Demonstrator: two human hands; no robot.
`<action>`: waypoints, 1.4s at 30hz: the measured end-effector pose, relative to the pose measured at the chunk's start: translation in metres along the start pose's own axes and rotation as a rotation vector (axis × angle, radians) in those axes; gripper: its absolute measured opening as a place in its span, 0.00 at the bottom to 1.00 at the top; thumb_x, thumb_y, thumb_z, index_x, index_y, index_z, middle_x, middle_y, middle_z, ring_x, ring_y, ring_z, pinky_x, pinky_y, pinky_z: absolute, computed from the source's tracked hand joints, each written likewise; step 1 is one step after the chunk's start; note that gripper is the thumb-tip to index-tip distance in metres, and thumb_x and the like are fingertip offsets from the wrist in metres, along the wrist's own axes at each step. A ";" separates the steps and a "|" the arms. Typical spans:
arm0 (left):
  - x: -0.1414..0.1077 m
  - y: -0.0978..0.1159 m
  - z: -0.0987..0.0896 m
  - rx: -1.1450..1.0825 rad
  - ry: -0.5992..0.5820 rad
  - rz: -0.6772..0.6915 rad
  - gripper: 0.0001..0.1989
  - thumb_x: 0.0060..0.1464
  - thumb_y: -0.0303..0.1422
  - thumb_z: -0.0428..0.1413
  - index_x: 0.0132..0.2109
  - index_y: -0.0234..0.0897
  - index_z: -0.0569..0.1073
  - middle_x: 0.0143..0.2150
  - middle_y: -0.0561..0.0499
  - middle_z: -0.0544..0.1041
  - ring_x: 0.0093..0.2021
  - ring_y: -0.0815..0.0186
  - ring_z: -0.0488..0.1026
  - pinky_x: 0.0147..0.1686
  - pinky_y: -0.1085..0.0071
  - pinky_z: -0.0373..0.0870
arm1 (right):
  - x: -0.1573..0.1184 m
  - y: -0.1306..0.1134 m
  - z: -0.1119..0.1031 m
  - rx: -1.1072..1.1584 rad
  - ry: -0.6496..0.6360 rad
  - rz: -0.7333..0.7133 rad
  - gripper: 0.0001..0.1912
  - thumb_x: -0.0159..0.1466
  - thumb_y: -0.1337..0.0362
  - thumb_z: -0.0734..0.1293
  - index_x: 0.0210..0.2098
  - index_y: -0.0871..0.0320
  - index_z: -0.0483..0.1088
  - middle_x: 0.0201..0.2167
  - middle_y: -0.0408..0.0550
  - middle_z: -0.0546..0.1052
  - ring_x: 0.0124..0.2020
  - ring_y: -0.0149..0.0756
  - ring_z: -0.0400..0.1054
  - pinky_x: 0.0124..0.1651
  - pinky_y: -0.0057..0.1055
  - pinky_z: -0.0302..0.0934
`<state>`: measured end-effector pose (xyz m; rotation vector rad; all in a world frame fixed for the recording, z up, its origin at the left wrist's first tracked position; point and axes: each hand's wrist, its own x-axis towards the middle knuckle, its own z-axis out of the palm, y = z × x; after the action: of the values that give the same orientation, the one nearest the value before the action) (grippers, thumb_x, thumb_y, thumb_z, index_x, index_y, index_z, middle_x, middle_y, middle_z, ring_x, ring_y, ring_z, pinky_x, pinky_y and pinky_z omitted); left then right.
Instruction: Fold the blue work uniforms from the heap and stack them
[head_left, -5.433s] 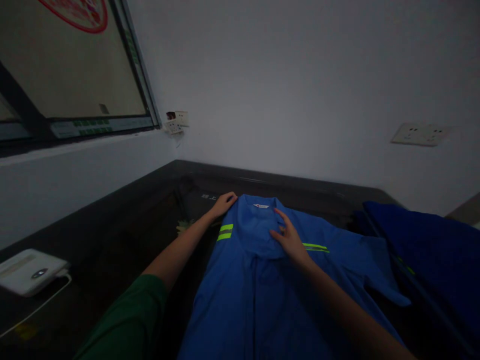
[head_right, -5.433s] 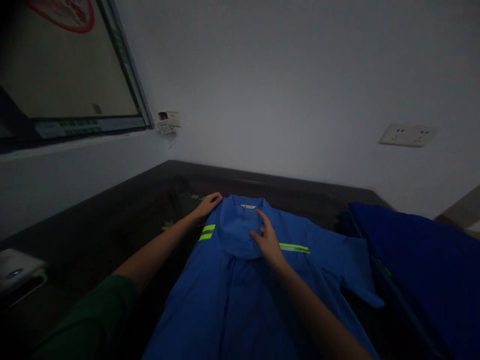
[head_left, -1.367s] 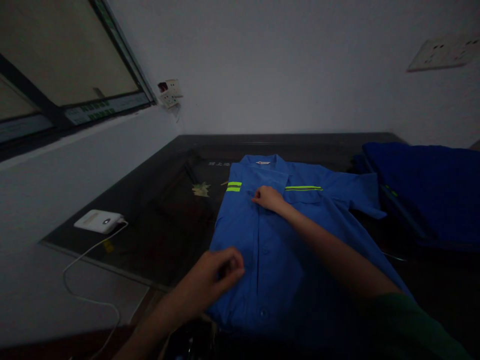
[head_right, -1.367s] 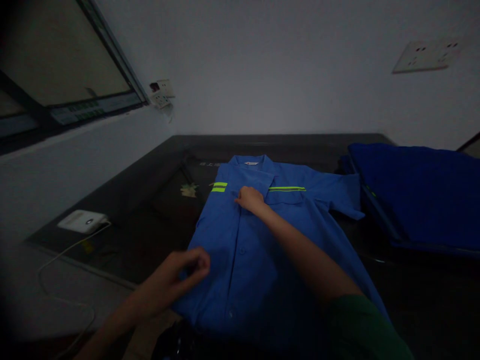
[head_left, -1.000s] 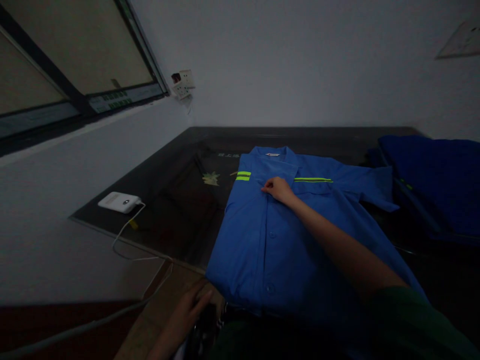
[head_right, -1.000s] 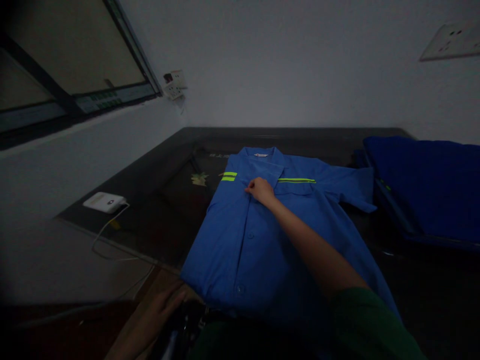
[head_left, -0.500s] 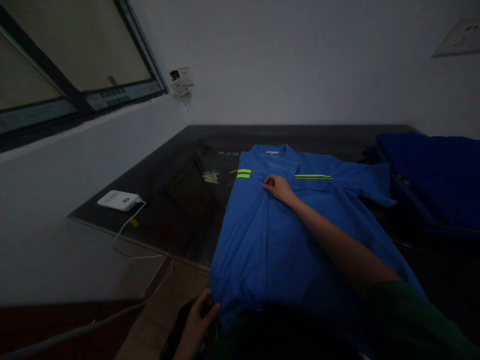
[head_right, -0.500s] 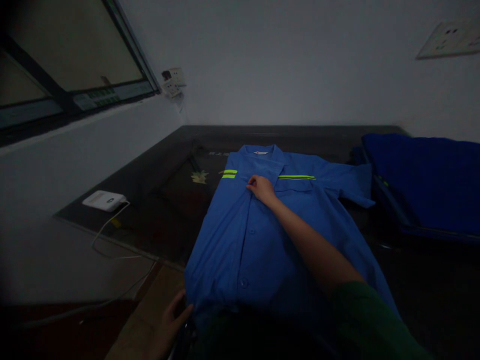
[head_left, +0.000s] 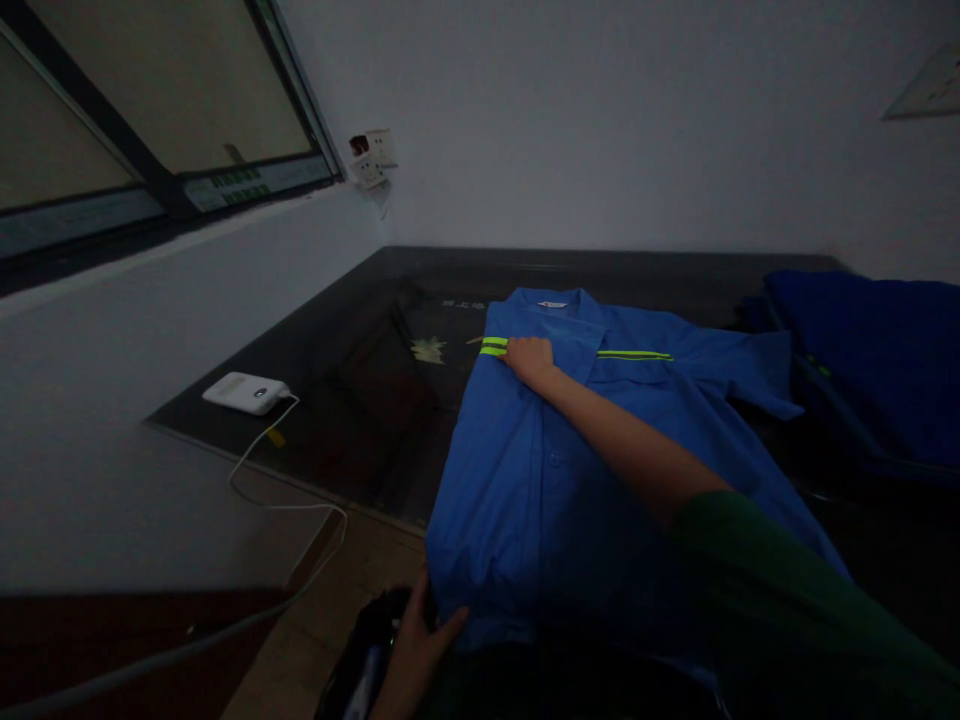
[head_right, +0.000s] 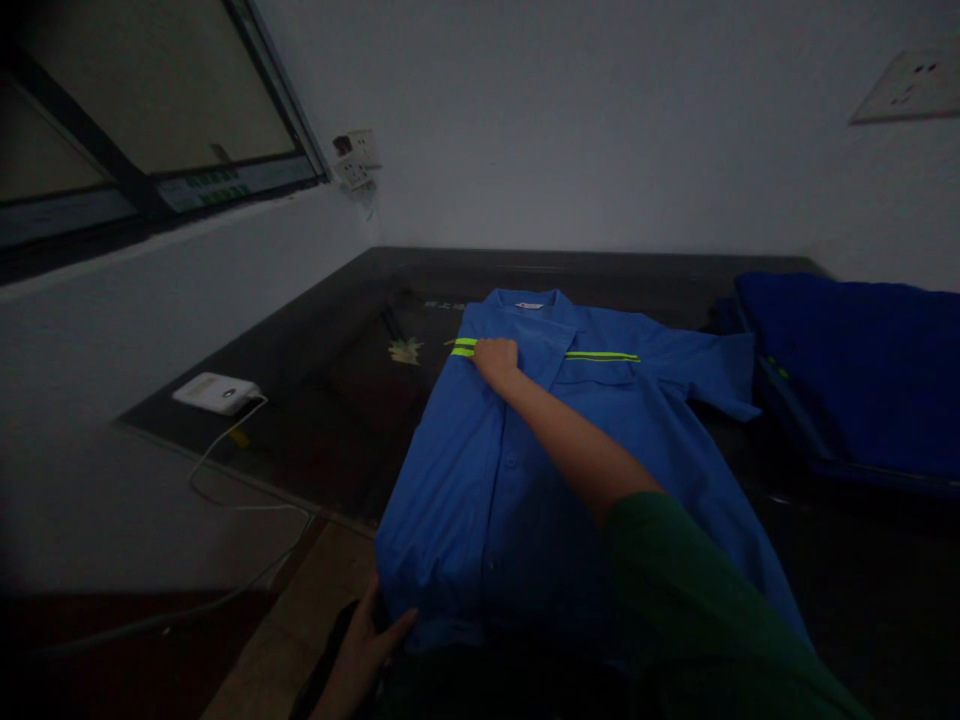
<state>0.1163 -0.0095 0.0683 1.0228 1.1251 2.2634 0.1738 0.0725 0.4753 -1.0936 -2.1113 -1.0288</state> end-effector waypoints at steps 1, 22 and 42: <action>-0.004 0.001 -0.001 0.005 0.075 0.069 0.27 0.38 0.48 0.65 0.43 0.39 0.70 0.41 0.47 0.76 0.44 0.56 0.75 0.42 0.64 0.73 | -0.002 0.004 0.002 -0.010 0.008 -0.010 0.20 0.67 0.56 0.61 0.48 0.65 0.73 0.45 0.66 0.77 0.47 0.51 0.72 0.44 0.38 0.63; -0.023 0.020 0.084 0.270 0.074 0.601 0.05 0.52 0.31 0.55 0.36 0.38 0.66 0.42 0.47 0.65 0.47 0.59 0.66 0.48 0.62 0.66 | -0.058 0.043 0.016 0.180 0.183 0.051 0.14 0.63 0.61 0.66 0.45 0.63 0.72 0.46 0.61 0.74 0.49 0.51 0.67 0.50 0.43 0.61; -0.075 0.117 -0.034 0.686 0.074 0.966 0.15 0.56 0.32 0.56 0.51 0.40 0.69 0.39 0.51 0.78 0.34 0.65 0.77 0.34 0.73 0.75 | -0.032 0.057 0.021 0.644 0.416 0.055 0.07 0.57 0.66 0.67 0.36 0.59 0.71 0.31 0.47 0.74 0.35 0.38 0.67 0.43 0.35 0.62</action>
<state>0.1344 -0.1429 0.1167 2.1290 1.7707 2.6280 0.2361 0.0976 0.4618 -0.5553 -1.8493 -0.4339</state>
